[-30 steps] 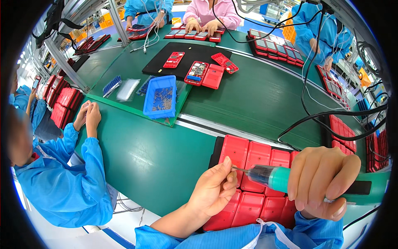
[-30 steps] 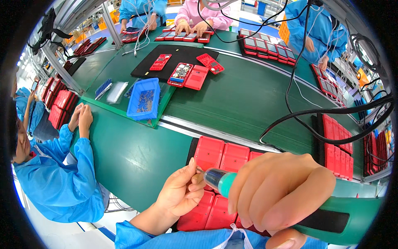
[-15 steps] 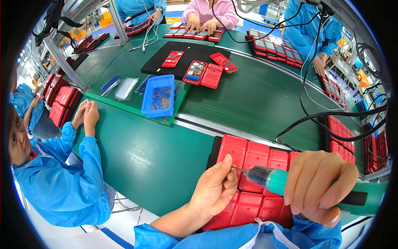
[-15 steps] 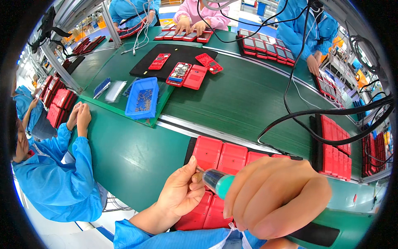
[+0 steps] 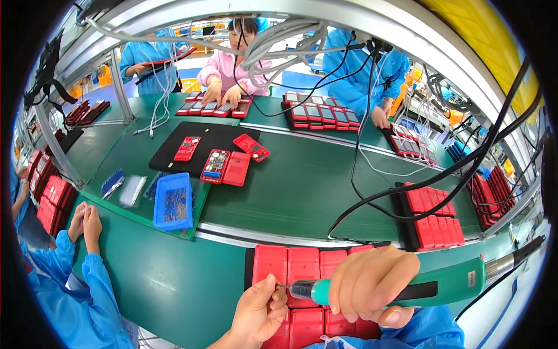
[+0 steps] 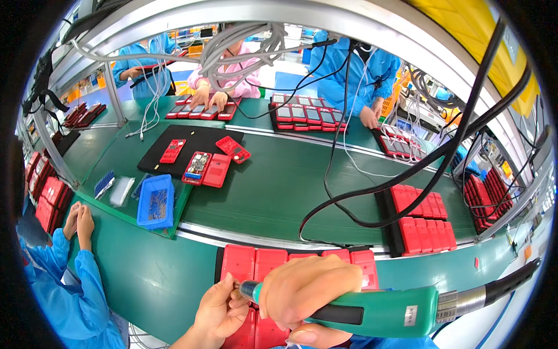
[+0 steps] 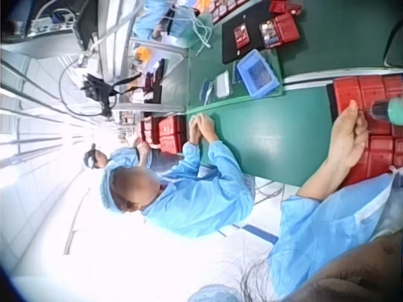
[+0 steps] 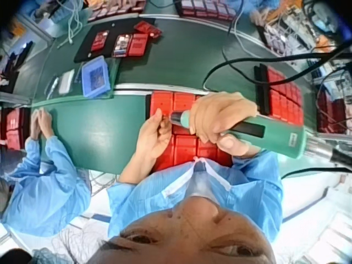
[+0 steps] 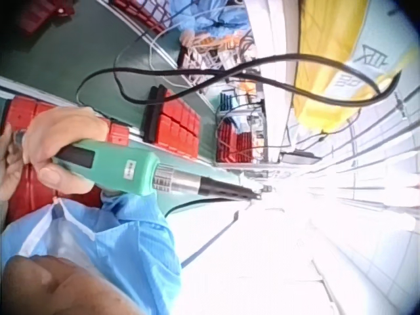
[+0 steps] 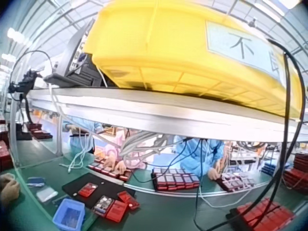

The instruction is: The person drives screws into small red plastic enclosures using an electric screwdriver on an assembly line.

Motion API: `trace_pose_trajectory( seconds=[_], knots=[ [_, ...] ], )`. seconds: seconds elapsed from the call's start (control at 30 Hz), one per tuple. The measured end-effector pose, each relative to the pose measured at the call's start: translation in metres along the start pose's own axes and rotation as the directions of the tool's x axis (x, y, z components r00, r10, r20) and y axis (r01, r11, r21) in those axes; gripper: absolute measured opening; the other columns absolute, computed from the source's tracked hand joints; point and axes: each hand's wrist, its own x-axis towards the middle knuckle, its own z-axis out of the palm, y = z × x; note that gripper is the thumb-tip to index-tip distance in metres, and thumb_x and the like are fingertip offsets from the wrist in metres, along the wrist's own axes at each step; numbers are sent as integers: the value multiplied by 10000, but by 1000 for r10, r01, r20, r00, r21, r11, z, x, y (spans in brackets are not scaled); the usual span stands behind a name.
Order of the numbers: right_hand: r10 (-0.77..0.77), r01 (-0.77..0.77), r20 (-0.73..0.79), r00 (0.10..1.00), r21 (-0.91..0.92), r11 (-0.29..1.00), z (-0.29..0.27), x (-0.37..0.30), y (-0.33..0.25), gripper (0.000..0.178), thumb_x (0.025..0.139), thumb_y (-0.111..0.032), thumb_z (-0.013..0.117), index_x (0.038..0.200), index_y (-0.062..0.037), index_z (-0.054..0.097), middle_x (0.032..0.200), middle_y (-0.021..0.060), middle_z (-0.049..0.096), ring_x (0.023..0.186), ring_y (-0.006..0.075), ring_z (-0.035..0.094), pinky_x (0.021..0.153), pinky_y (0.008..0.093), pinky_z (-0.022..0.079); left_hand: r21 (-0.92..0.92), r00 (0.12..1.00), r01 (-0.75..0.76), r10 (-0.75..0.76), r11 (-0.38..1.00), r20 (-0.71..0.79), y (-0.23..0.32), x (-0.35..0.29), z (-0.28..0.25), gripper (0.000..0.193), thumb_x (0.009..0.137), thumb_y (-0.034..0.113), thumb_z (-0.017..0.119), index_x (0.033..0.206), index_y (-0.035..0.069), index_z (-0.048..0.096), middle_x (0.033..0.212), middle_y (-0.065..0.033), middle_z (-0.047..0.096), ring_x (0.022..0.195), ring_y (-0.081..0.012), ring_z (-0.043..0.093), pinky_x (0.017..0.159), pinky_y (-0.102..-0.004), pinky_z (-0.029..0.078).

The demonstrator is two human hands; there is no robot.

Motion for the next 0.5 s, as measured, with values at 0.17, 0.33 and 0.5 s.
trace_pose_trajectory(
  seconds=[0.17, 0.33, 0.5],
  knots=[
    [-41, 38, -31, 999, -101, 994, -16, -1, 0, 184, 808, -176, 601, 826, -30, 491, 529, 51, 532, 445, 190, 559, 457, 342, 504, -93, 993, -70, 61, 993, -99, 15, -1, -5, 196, 903, 145, 447, 993, -14, 519, 836, -86, 561, 670, -141, 540, 523, -213, 447],
    [-40, -8, -260, 965, -180, 984, -11, -7, 1, 234, 802, -244, 624, 767, -75, 466, 498, -4, 503, 389, 112, 513, 399, 253, 470, -82, 923, -381, 374, 921, -89, 39, -1, -17, 244, 874, -29, 374, 1111, -43, 427, 1181, -175, 480, 1011, -206, 557, 682, -197, 525],
    [219, -255, -350, 911, -61, 965, -6, -7, 22, 255, 725, -206, 683, 644, 3, 561, 546, 65, 552, 460, 199, 524, 487, 342, 491, -145, 914, -400, 383, 905, -136, 46, -6, -48, 198, 918, 108, 406, 1074, 6, 474, 1123, -107, 538, 971, -153, 581, 616, -177, 523]
  ],
)
